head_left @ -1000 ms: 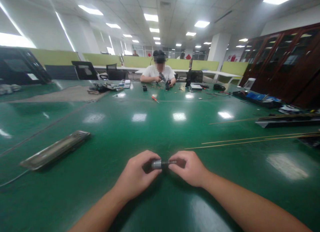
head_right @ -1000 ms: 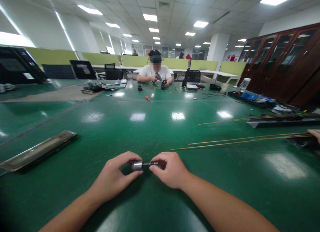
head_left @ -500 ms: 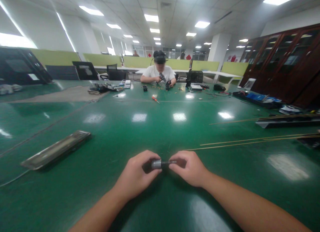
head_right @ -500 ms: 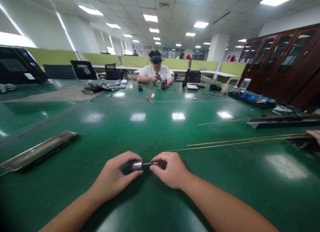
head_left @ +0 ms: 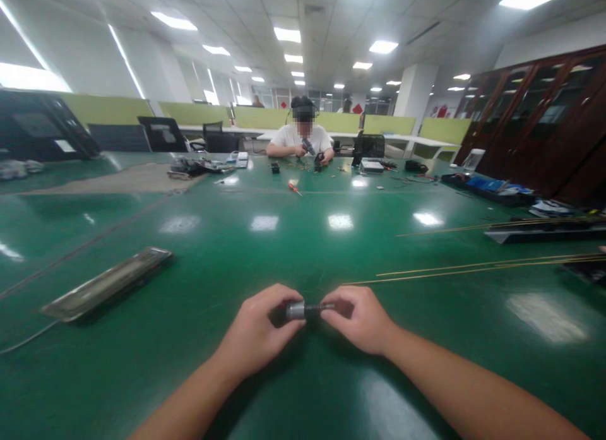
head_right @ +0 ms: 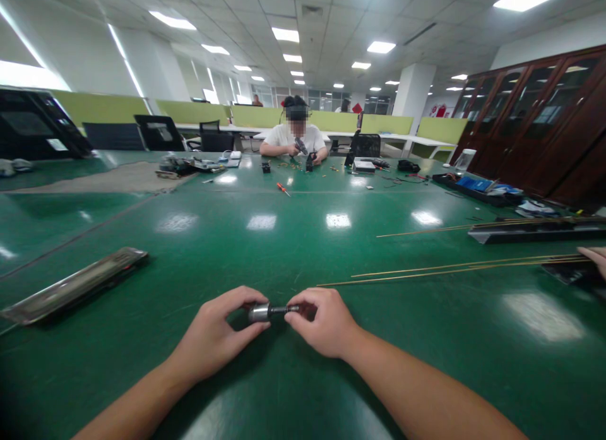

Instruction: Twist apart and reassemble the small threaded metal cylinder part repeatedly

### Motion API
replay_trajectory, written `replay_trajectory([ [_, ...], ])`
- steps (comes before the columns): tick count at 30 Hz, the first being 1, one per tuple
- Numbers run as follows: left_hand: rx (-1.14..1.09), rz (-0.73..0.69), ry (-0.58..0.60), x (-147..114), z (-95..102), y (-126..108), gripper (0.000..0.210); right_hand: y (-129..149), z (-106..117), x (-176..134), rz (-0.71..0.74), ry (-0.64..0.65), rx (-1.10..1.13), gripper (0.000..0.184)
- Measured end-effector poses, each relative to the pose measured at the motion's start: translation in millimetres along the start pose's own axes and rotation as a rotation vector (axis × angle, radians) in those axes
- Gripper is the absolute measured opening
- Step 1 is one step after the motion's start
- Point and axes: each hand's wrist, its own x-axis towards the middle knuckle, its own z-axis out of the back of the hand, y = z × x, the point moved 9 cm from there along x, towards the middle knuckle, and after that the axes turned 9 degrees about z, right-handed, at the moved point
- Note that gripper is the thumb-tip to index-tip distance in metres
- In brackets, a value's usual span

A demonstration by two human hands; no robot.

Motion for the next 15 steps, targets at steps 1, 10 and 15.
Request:
replay_trajectory([
  [1, 0.002, 0.002, 0.0, 0.1, 0.3, -0.1, 0.019, 0.1, 0.2, 0.2, 0.001, -0.001, -0.001, 0.009],
  [10, 0.002, -0.002, -0.003, 0.4, 1.5, 0.0, 0.017, 1.3, 1.7, 1.6, -0.006, -0.01, -0.006, 0.009],
  [15, 0.012, -0.004, -0.011, 0.4, 3.4, -3.0, 0.016, 1.0, 2.2, 1.5, -0.017, -0.011, -0.008, 0.009],
])
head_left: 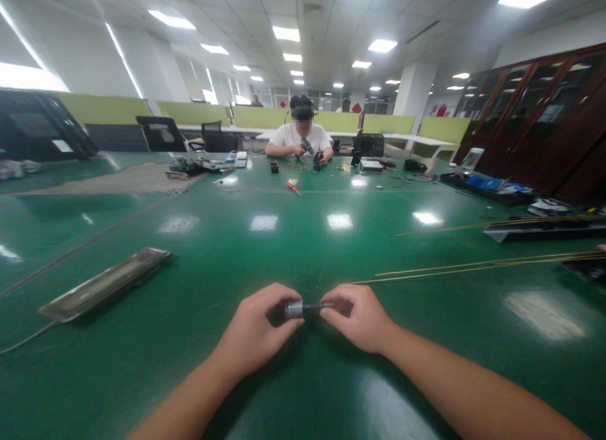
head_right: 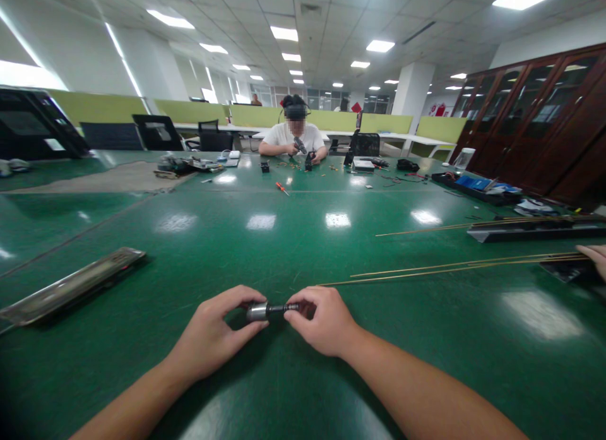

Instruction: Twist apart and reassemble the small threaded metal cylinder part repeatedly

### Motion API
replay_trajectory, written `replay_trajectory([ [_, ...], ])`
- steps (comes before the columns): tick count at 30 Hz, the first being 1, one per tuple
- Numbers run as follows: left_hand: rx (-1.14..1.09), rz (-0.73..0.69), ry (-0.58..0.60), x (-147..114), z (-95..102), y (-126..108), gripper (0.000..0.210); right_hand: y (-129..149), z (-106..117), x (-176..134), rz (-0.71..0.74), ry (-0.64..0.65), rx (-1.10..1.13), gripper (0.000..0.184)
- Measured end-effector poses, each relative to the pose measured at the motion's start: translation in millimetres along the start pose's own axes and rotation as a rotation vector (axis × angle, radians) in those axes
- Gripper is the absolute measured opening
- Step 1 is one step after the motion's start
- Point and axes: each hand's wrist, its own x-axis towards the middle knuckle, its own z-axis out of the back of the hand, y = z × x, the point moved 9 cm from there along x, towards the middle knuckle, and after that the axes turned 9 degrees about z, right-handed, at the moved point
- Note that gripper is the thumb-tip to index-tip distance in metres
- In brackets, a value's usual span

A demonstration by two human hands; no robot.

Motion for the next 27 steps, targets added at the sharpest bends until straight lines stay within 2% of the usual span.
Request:
replay_trajectory([
  [27, 0.007, 0.008, -0.008, 0.6, 1.4, 0.8, 0.015, -2.3, 3.9, -0.2, -0.019, -0.02, -0.006, 0.009],
])
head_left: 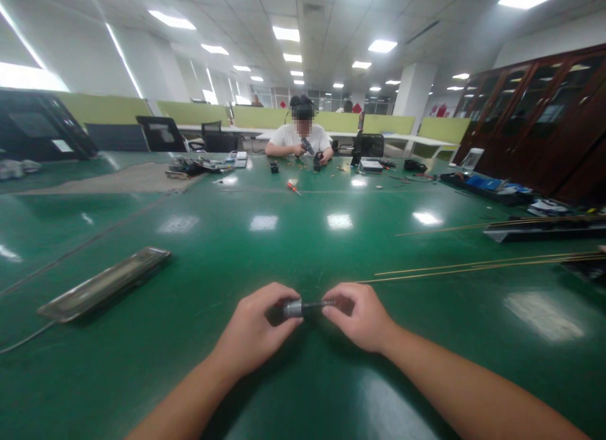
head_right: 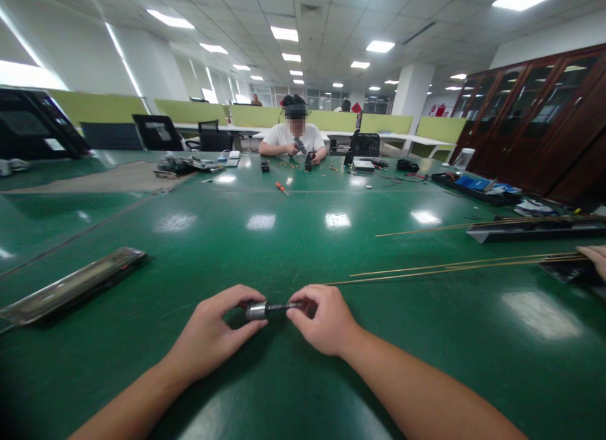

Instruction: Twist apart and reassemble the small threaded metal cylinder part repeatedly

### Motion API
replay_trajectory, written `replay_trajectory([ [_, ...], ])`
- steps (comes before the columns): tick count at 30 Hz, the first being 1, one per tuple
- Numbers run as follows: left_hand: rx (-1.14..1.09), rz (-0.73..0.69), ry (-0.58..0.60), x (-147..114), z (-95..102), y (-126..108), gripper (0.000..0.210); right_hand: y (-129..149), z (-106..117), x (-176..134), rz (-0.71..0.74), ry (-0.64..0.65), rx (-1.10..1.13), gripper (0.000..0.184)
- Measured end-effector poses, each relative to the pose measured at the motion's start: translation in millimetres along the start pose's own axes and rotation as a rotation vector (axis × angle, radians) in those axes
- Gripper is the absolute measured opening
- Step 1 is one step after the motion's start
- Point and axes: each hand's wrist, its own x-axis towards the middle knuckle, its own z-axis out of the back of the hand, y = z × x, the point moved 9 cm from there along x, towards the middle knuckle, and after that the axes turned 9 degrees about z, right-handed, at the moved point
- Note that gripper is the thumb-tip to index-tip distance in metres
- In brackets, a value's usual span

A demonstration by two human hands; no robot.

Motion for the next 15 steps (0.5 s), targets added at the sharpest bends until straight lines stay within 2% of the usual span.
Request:
replay_trajectory([
  [15, 0.0, -0.001, 0.006, -0.8, -0.7, 1.2, 0.016, 0.5, 2.0, -0.7, -0.002, -0.026, 0.007, 0.008],
])
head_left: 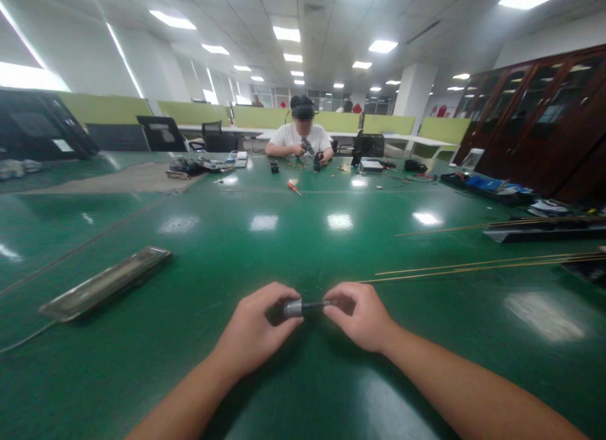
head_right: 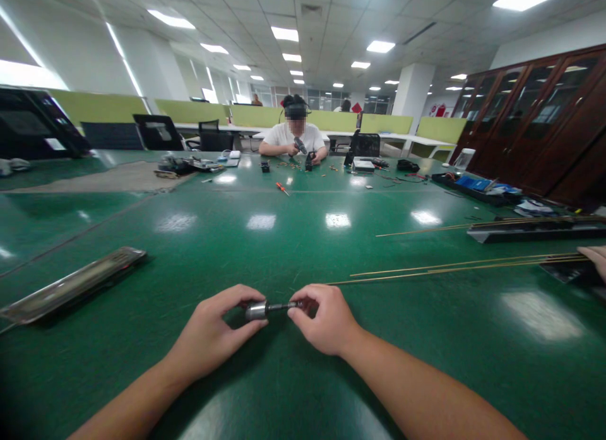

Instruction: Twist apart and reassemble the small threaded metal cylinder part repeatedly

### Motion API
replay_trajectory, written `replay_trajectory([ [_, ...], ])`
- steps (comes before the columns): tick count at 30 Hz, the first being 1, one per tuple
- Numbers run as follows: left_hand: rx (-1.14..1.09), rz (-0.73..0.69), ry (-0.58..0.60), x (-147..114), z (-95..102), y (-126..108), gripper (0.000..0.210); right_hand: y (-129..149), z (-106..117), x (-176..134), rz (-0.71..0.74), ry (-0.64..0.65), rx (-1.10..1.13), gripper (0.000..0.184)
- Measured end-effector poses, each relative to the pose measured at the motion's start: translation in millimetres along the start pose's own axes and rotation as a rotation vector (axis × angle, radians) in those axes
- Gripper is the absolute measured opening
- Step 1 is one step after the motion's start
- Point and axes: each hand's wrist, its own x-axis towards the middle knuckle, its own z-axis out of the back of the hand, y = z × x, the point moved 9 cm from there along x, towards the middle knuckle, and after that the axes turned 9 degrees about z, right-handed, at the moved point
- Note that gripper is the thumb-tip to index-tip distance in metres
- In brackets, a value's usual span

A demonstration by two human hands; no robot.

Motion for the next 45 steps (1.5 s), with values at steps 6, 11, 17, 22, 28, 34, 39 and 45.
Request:
replay_trajectory([
  [6, 0.001, -0.007, -0.015, -0.4, 1.0, -0.3, 0.016, -1.9, -0.3, 0.1, 0.001, 0.006, -0.001, 0.008],
  [11, 0.003, -0.01, -0.012, 0.3, 1.0, -1.7, 0.015, -0.9, 0.3, 0.3, 0.009, 0.002, 0.0, 0.008],
  [17, 0.002, -0.011, -0.015, 0.0, 1.6, -0.8, 0.016, -0.7, 1.3, 0.0, 0.005, -0.009, 0.0, 0.008],
  [22, -0.007, -0.006, -0.017, 0.2, 2.1, -0.7, 0.015, -0.2, 3.6, -0.8, 0.003, -0.03, 0.005, 0.008],
  [28, -0.008, 0.0, -0.012, 1.4, 2.2, -0.3, 0.015, -1.9, 2.7, -0.7, 0.007, -0.026, -0.006, 0.008],
  [34, -0.006, 0.006, -0.01, 0.7, 1.9, 1.1, 0.015, -3.7, 2.5, -0.4, -0.001, -0.03, 0.003, 0.008],
  [39, -0.005, 0.002, -0.013, 0.2, 2.5, 0.9, 0.016, -1.6, 3.6, 0.1, 0.004, -0.04, 0.007, 0.008],
  [45, -0.002, -0.003, -0.024, 0.8, 3.6, 3.0, 0.018, -3.4, 2.9, 0.0, -0.005, -0.041, 0.01, 0.009],
])
